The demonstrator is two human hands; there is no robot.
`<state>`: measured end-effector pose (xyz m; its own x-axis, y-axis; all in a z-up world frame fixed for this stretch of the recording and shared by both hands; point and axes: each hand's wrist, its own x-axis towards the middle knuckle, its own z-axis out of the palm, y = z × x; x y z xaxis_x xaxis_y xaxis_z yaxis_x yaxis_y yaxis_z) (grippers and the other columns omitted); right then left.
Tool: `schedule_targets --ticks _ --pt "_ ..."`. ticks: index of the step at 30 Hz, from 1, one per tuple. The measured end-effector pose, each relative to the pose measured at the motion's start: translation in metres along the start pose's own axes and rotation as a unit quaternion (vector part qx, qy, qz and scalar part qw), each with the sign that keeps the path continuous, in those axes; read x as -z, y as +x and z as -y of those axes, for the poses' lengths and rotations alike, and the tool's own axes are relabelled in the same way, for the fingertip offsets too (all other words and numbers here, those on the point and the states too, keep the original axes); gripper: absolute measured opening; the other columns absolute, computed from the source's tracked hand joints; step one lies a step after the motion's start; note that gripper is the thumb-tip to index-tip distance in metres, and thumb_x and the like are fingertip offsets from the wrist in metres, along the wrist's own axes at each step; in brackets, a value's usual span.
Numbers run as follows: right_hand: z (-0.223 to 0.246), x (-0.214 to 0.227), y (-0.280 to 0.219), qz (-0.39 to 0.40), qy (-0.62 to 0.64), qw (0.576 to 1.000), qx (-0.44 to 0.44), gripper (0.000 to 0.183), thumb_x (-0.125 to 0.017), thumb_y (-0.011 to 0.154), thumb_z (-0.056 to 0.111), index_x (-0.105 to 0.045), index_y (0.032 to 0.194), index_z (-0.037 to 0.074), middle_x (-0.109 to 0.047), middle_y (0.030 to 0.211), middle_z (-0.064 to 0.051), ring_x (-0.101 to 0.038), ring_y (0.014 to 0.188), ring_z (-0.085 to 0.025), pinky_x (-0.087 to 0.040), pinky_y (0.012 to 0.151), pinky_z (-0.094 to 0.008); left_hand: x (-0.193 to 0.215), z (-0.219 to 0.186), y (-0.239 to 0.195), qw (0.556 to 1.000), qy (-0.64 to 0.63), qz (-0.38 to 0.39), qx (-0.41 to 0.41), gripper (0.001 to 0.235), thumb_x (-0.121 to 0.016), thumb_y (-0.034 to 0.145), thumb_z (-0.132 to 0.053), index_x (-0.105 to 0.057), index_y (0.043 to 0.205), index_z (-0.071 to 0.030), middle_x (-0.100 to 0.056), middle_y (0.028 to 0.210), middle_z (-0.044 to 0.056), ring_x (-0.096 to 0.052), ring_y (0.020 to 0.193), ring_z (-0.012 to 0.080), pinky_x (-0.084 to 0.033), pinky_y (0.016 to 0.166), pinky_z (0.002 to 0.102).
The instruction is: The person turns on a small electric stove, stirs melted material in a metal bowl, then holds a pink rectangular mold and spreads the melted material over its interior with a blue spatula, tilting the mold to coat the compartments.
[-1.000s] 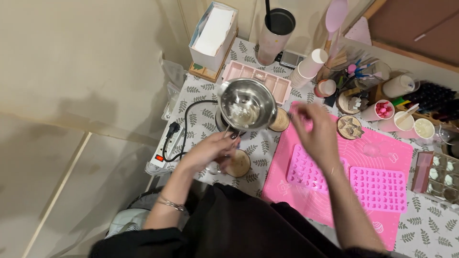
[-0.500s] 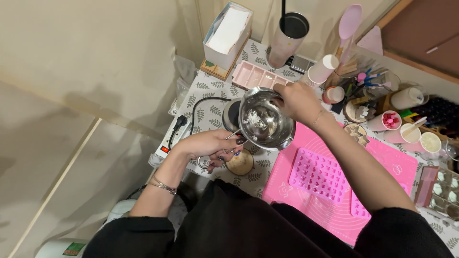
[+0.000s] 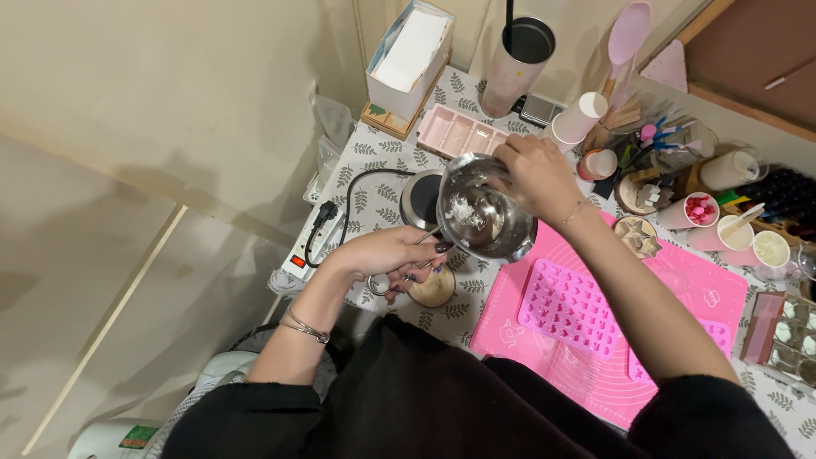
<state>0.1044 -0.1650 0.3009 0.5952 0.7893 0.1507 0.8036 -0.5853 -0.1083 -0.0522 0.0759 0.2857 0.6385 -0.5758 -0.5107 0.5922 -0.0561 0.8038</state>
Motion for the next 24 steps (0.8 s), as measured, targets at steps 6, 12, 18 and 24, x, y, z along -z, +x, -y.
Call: schedule_targets --ticks 6,12,18,24 --pt "0.016 0.026 -0.012 -0.108 0.054 0.992 -0.039 0.065 -0.088 0.066 0.023 -0.06 0.119 -0.002 -0.057 0.115 -0.021 -0.055 0.11 -0.04 -0.047 0.096 -0.047 -0.001 -0.005 0.007 0.999 -0.006 -0.016 -0.032 0.023 -0.051 0.103 -0.026 -0.057 0.092 -0.007 -0.053 0.063 -0.002 -0.049 0.044 0.0076 -0.045 0.037 0.029" --pt "0.004 0.025 -0.035 -0.114 0.076 0.99 -0.046 0.018 -0.083 0.086 0.013 -0.07 0.096 0.005 -0.062 0.116 -0.009 -0.052 0.116 -0.033 -0.047 0.102 -0.044 -0.001 -0.004 0.014 0.998 -0.046 0.005 -0.037 0.023 -0.052 0.105 -0.027 -0.054 0.093 -0.008 -0.052 0.068 -0.002 -0.049 0.046 0.0075 -0.046 0.039 0.028" --pt "0.004 0.02 -0.032 -0.075 0.088 0.993 0.019 0.005 -0.075 0.094 0.012 -0.078 0.094 0.009 -0.061 0.13 -0.009 -0.046 0.122 -0.035 -0.041 0.108 -0.044 -0.002 -0.006 0.016 0.998 -0.054 0.013 -0.032 0.022 -0.052 0.104 -0.028 -0.057 0.096 -0.008 -0.053 0.068 -0.002 -0.047 0.045 0.0072 -0.043 0.039 0.029" --pt "0.005 0.033 -0.03 -0.062 0.104 0.992 0.018 0.016 -0.076 0.083 0.012 -0.08 0.099 0.012 -0.059 0.137 -0.006 -0.043 0.126 -0.037 -0.037 0.112 -0.046 -0.001 -0.009 0.009 0.998 -0.063 0.017 -0.026 0.021 -0.051 0.104 -0.028 -0.056 0.101 -0.008 -0.05 0.066 -0.002 -0.044 0.044 0.0068 -0.039 0.038 0.027"
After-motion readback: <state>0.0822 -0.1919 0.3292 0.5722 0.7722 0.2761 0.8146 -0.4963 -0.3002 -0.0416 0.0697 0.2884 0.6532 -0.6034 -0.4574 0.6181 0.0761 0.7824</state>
